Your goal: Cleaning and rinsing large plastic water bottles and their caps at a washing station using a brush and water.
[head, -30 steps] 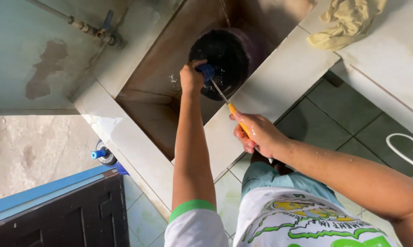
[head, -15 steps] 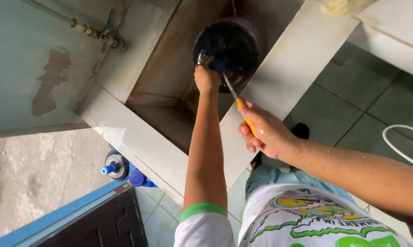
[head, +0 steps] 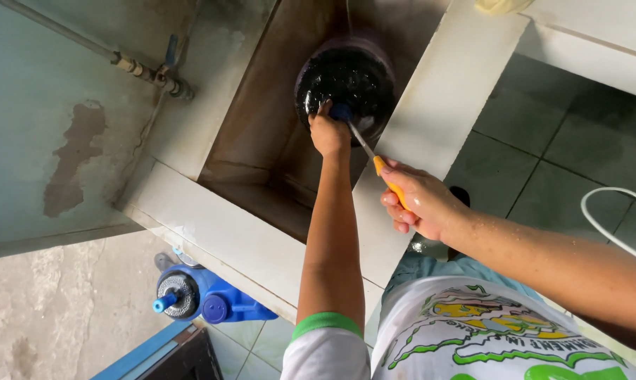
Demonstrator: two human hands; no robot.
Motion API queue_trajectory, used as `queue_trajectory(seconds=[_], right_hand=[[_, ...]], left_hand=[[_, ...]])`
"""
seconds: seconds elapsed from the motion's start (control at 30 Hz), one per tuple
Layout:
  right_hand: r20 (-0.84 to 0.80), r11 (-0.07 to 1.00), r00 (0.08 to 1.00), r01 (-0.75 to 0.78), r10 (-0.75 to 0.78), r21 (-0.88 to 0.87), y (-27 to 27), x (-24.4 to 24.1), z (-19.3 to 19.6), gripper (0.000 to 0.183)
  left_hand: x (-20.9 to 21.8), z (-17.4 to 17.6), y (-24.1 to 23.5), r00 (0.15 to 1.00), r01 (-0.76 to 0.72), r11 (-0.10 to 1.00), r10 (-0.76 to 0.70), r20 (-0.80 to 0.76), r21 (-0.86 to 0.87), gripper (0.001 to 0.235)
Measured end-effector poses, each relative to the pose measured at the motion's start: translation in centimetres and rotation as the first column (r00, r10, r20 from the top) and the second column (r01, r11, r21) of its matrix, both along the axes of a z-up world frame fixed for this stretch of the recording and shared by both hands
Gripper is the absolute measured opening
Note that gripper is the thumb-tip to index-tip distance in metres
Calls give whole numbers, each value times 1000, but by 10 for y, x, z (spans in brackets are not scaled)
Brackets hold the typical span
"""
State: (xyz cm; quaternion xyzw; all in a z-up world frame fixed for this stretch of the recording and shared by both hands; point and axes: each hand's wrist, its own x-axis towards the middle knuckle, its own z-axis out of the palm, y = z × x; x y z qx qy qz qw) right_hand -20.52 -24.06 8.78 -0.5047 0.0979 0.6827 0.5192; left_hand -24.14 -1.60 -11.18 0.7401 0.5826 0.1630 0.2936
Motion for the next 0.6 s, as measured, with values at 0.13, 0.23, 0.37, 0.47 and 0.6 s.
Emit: queue_trajectory(seconds=[0.13, 0.23, 0.37, 0.47, 0.6], right_hand=[[16, 999, 999, -31, 31, -18, 2, -9, 10, 43], [27, 996, 1000, -13, 15, -84, 2, -11, 13, 46], [55, 995, 998, -15, 21, -96, 4, -11, 7, 48], [68, 995, 998, 3, 4, -101, 6, -12, 11, 49], [82, 992, 997, 12, -2, -127, 6, -13, 14, 49]], left_hand=[[-4, -8, -8, 999, -17, 1000, 17, 27, -6, 55], [0, -15, -2, 1000, -8, 1000, 8, 14, -3, 50], [3, -15, -2, 1000, 2, 1000, -2, 30, 2, 43], [7, -11, 2, 1000, 28, 1000, -28, 11, -2, 47], [7, -6, 1, 1000, 22, 1000, -22, 16, -1, 46]])
